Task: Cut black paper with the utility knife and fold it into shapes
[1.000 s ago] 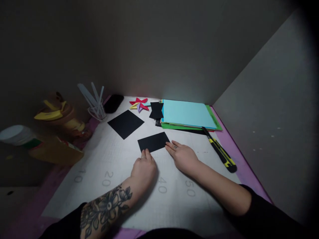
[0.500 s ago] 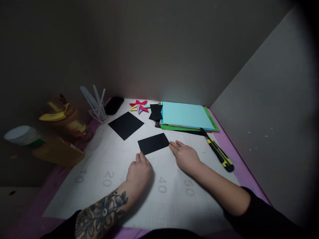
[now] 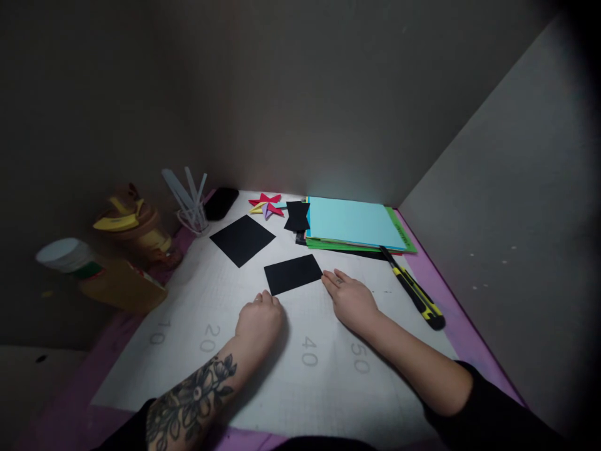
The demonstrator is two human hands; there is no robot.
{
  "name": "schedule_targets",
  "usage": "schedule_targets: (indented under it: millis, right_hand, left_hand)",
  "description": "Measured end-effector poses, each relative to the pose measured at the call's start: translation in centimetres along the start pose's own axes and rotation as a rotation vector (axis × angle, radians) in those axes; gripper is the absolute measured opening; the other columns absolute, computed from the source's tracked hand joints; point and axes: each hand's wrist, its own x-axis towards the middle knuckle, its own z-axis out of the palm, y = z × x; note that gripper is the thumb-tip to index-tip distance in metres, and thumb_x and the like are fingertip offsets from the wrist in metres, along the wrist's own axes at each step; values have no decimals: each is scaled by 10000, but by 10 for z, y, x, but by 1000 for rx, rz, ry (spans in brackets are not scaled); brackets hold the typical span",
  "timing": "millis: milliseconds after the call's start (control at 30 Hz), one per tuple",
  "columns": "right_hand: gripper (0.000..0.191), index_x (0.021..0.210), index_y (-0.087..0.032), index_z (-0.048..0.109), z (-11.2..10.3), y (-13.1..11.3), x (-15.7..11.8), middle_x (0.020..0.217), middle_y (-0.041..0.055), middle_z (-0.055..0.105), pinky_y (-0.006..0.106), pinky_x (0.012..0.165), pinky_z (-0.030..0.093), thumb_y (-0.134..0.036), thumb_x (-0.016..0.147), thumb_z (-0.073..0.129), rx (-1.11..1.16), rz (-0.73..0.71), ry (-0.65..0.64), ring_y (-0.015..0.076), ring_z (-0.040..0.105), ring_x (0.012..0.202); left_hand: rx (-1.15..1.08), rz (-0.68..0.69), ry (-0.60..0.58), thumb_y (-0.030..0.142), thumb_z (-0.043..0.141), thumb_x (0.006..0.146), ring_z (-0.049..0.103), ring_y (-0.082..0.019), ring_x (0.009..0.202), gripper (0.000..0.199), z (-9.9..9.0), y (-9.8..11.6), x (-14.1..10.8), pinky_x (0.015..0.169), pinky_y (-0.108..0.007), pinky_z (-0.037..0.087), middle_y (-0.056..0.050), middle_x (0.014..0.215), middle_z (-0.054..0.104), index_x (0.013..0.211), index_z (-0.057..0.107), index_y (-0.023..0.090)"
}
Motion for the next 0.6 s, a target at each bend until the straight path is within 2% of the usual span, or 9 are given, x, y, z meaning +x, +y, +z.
schedule_targets:
  millis: [100,200,267,367,500,600]
  right_hand:
    - [565,1358,-125,505,0,0,-1,1430,65,475,403,943,470,-44,810,393,11,5,8,289,424,1318]
    - [551,1350,-126,512,-1,0,-1,1429,69,477,407,940,466,-59,815,400,27,5,22,284,427,1315]
    - [536,1341,-119,519,0,0,0,1420,81,486,402,942,463,-72,818,410,34,41,33,275,433,1310]
    - [522,1321,-105,537,2,2,1,1399,98,509,395,941,460,-76,812,424,46,89,43,274,447,1296]
    - [447,1258,-123,591,4,4,1,1345,90,568,395,980,428,-123,840,433,122,86,149,271,489,1242]
    - [414,1264,-136,577,4,5,2,1299,83,605,403,993,411,-198,885,422,206,108,238,267,505,1203]
  left_hand:
    - [-19,-16,31,21,388,827,668,-264,826,389,-1,-4,0,678,-358,536,-183,956,669,1148,607,58]
    - [31,-7,47,13,378,836,652,-285,924,469,4,-2,1,679,-351,533,-221,1031,649,1281,523,32]
    - [51,2,41,12,376,837,639,-294,962,450,8,0,2,686,-356,532,-244,1054,636,1255,544,5]
    - [51,14,41,16,386,829,643,-278,910,428,10,0,3,684,-361,526,-233,1014,645,1209,581,12]
    - [13,10,42,65,393,850,651,-267,833,442,1,-10,2,658,-357,509,-171,953,664,1263,549,76]
    - [-78,-26,126,198,416,903,645,-248,807,413,-14,-24,9,658,-341,486,-117,982,657,1307,487,154]
